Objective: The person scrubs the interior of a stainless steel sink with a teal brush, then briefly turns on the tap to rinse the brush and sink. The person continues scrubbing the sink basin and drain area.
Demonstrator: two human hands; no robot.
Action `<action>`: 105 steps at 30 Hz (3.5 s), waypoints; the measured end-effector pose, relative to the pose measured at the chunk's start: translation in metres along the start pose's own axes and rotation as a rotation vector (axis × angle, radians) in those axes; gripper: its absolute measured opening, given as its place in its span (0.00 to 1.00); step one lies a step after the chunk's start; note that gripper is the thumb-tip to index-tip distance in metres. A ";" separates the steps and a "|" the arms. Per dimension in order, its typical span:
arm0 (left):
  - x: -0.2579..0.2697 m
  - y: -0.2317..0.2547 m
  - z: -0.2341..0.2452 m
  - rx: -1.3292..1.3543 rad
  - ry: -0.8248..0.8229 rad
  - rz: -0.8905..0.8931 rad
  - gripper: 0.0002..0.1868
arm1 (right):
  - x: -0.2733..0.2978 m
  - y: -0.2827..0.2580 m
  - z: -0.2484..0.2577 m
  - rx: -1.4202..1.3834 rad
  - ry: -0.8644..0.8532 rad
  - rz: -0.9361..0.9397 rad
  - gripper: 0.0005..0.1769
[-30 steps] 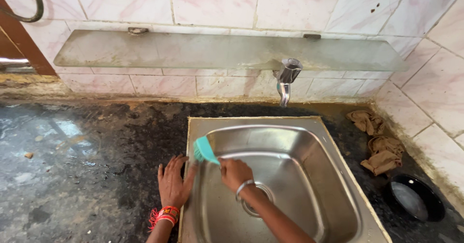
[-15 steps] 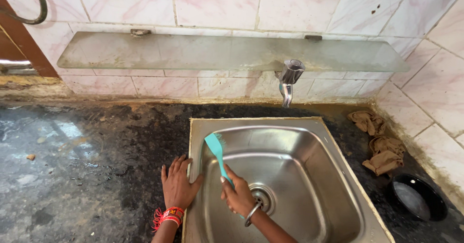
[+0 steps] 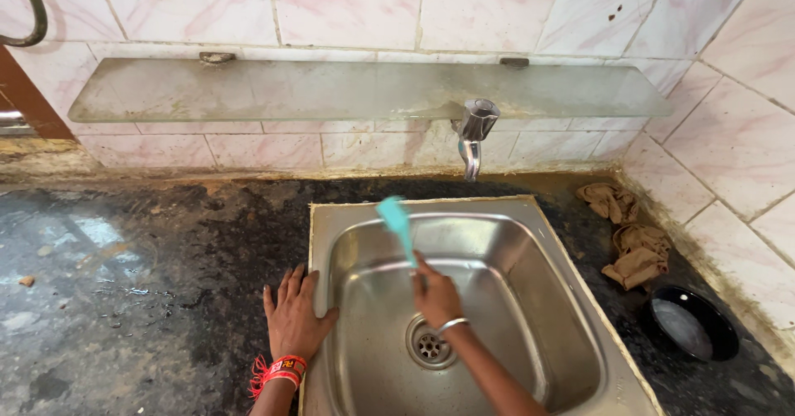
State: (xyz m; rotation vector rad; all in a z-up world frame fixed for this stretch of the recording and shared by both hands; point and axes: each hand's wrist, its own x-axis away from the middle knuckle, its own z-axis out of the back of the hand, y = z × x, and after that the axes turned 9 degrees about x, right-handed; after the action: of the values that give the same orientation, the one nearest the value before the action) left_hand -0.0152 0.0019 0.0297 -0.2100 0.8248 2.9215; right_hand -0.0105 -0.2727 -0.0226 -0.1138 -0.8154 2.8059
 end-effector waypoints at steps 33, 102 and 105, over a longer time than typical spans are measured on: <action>0.000 0.000 -0.003 -0.027 -0.037 0.009 0.44 | 0.018 0.135 0.137 0.040 0.355 -0.341 0.24; -0.003 -0.001 -0.010 -0.099 -0.038 0.024 0.44 | 0.010 -0.033 0.014 0.036 0.046 0.038 0.24; -0.003 -0.001 -0.009 -0.100 -0.039 0.018 0.45 | 0.007 -0.041 0.020 0.143 0.159 0.193 0.22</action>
State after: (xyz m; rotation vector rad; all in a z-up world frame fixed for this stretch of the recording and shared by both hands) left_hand -0.0115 -0.0017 0.0218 -0.1541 0.6788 2.9765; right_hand -0.0120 -0.2477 0.0157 -0.4065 -0.5939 2.9755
